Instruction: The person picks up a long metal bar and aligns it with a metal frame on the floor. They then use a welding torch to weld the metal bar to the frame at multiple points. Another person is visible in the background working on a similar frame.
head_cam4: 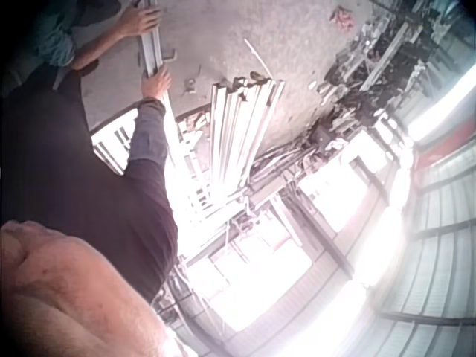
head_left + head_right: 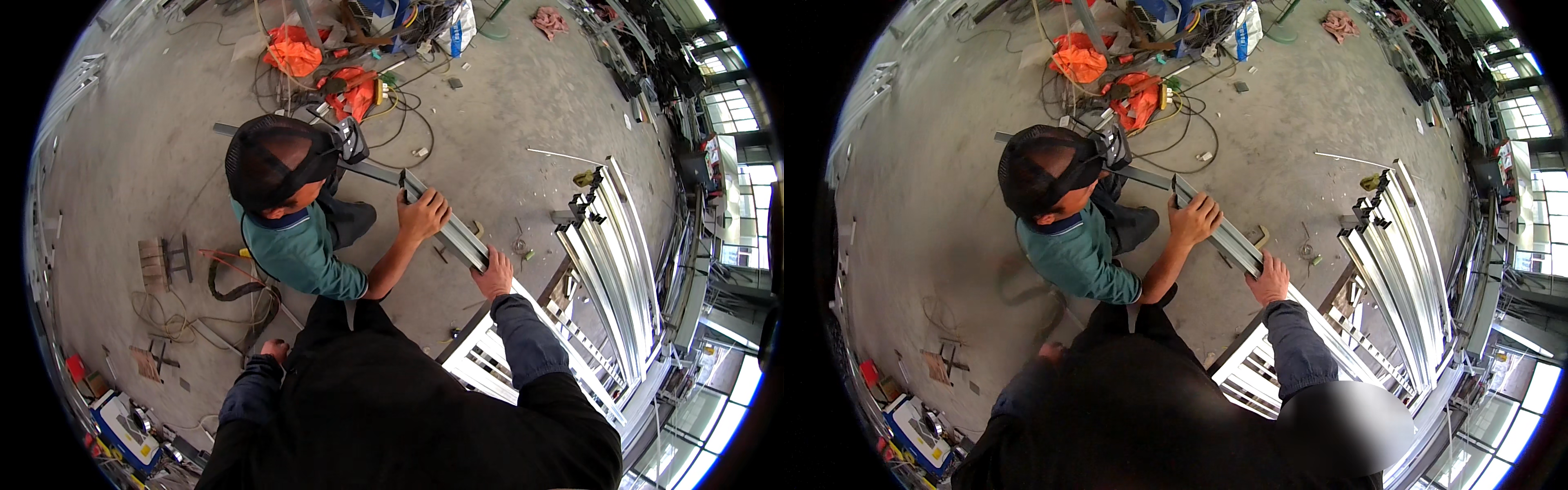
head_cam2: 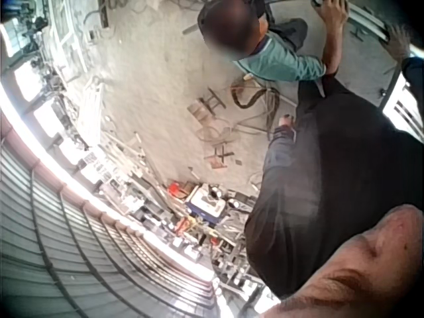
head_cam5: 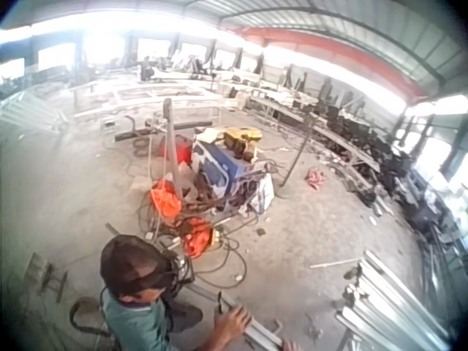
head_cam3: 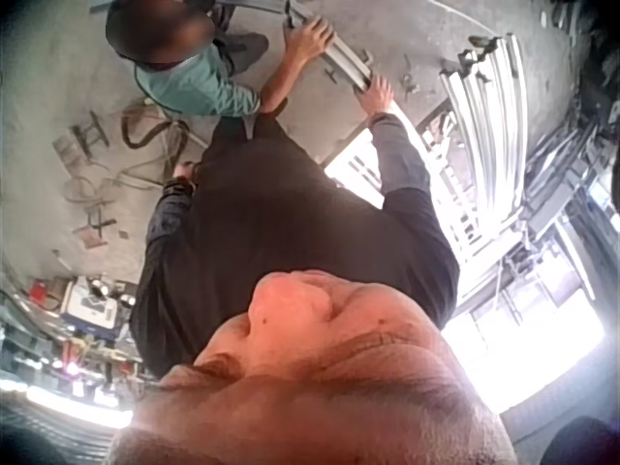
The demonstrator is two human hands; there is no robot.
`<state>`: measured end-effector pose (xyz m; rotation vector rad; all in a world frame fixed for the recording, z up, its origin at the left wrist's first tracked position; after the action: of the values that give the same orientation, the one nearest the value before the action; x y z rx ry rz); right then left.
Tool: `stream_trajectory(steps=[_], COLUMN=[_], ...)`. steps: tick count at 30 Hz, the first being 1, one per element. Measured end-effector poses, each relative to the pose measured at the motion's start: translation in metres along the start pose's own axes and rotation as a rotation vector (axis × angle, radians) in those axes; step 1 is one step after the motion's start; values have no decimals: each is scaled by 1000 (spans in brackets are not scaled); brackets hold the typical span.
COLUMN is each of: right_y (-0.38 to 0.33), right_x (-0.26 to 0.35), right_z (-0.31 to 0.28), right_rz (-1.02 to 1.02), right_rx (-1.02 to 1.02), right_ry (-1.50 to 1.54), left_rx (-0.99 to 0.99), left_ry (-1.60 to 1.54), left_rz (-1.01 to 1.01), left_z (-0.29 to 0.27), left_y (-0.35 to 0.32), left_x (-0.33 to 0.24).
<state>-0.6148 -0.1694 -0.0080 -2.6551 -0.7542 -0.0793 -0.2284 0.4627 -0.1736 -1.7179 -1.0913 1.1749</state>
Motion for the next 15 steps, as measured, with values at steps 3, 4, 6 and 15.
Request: stream_trajectory(steps=[3, 4, 6, 15], right_y=[1, 1, 1, 0], right_x=[0, -1, -1, -1], right_z=[1, 1, 1, 3], right_rz=[-2, -3, -6, -5], right_rx=[-3, -4, -9, -2], right_ry=[-5, -8, -10, -4], left_rx=[15, 13, -6, -6], left_ry=[110, 191, 292, 348], left_rz=[58, 99, 162, 213], left_z=[1, 2, 4, 9], left_y=[-1, -4, -6, 2], left_x=[-7, -12, -17, -13])
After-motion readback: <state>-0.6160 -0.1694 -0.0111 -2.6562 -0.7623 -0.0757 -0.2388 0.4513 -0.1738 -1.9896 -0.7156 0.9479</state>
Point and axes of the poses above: each hand's wrist, its own y-axis towards the middle knuckle, its own z-axis out of the palm, x = y × z, the point moved 7 cm from there along y, towards the middle knuckle, and after that the axes turned 13 degrees about x, right-handed, at the moved point
